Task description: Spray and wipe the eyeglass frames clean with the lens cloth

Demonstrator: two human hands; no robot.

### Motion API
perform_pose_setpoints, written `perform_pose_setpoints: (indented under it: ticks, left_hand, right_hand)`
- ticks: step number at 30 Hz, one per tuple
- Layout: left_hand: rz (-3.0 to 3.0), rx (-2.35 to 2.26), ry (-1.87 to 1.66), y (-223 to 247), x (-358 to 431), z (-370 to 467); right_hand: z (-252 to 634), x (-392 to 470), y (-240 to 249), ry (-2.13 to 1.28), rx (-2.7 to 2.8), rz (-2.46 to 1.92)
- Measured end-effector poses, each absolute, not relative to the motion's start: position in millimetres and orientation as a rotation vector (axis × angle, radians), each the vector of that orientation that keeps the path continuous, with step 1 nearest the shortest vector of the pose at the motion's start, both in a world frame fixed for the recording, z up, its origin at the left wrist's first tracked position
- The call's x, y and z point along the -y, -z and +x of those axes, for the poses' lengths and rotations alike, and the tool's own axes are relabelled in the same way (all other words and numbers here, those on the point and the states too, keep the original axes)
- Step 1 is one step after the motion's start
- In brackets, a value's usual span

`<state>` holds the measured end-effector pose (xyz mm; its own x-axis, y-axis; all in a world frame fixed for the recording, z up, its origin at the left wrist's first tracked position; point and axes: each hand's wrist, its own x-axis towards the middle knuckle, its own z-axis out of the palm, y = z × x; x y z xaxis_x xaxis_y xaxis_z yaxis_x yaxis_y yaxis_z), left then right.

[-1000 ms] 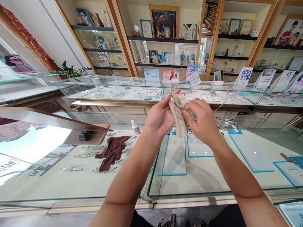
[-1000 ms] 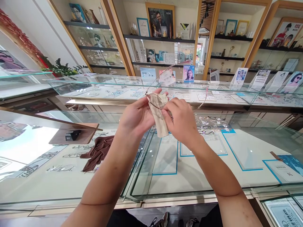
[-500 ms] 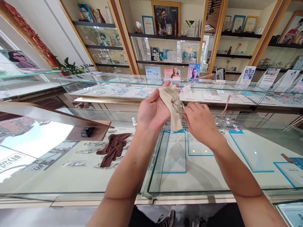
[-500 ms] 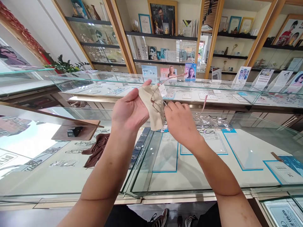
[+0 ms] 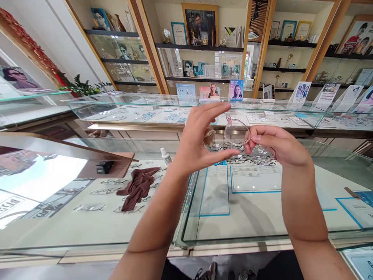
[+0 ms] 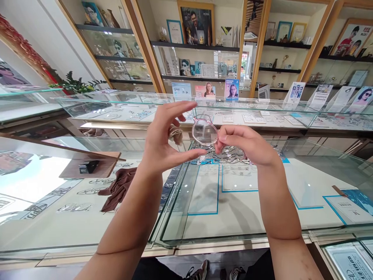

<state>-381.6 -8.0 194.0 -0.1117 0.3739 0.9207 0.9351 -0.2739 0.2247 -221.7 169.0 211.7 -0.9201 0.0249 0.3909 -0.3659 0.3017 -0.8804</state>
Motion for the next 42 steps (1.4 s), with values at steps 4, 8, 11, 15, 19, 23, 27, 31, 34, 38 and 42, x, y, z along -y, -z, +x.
perform_pose_setpoints:
  ticks: [4, 8, 11, 15, 19, 23, 27, 31, 34, 38, 42]
  left_hand:
    - [-1.682, 1.45, 1.265, -192.0, 7.9, -384.4]
    - [-1.693, 1.411, 1.174, -189.5, 7.9, -389.4]
    - [-1.673, 1.365, 1.16, -189.6, 8.3, -389.6]
    - [-1.586, 1.245, 1.305, -189.7, 8.1, -390.1]
    - [-1.427, 1.237, 1.511, -187.4, 9.1, -393.2]
    - [-1.291, 1.315, 1.553, -184.2, 10.2, -396.6]
    - [-1.284, 1.334, 1.575, -182.6, 10.3, -398.7]
    - [-1.364, 1.369, 1.614, -184.3, 11.1, -402.1]
    - [-1.416, 1.377, 1.628, -186.6, 11.6, -405.5]
    - [-1.464, 1.359, 1.648, -187.7, 11.3, -407.4]
    - [-1.435, 1.386, 1.625, -186.1, 10.8, -408.9]
  right_hand:
    - [-223.6, -169.9, -212.0, -1.763, 2.23, 0.352]
    - [-223.8, -170.2, -211.5, -1.77, 2.247, 0.355]
    - [-222.5, -168.3, -210.3, -1.665, 2.252, 0.326]
    - [-220.9, -167.0, -207.2, -1.4, 2.078, 0.209]
    - [-222.5, -168.2, -203.6, -1.149, 1.978, 0.181]
    - [-227.0, -165.7, -199.9, -1.041, 1.981, 0.151]
    - [-231.3, -162.9, -197.0, -1.009, 1.931, 0.114]
    - [-232.4, -164.8, -197.5, -1.012, 1.896, 0.084]
    - [-231.6, -168.1, -199.1, -1.023, 1.877, 0.091]
    - [-231.9, -171.5, -199.1, -1.018, 1.867, 0.127]
    - [-235.8, -174.8, -196.7, -0.887, 1.858, 0.184]
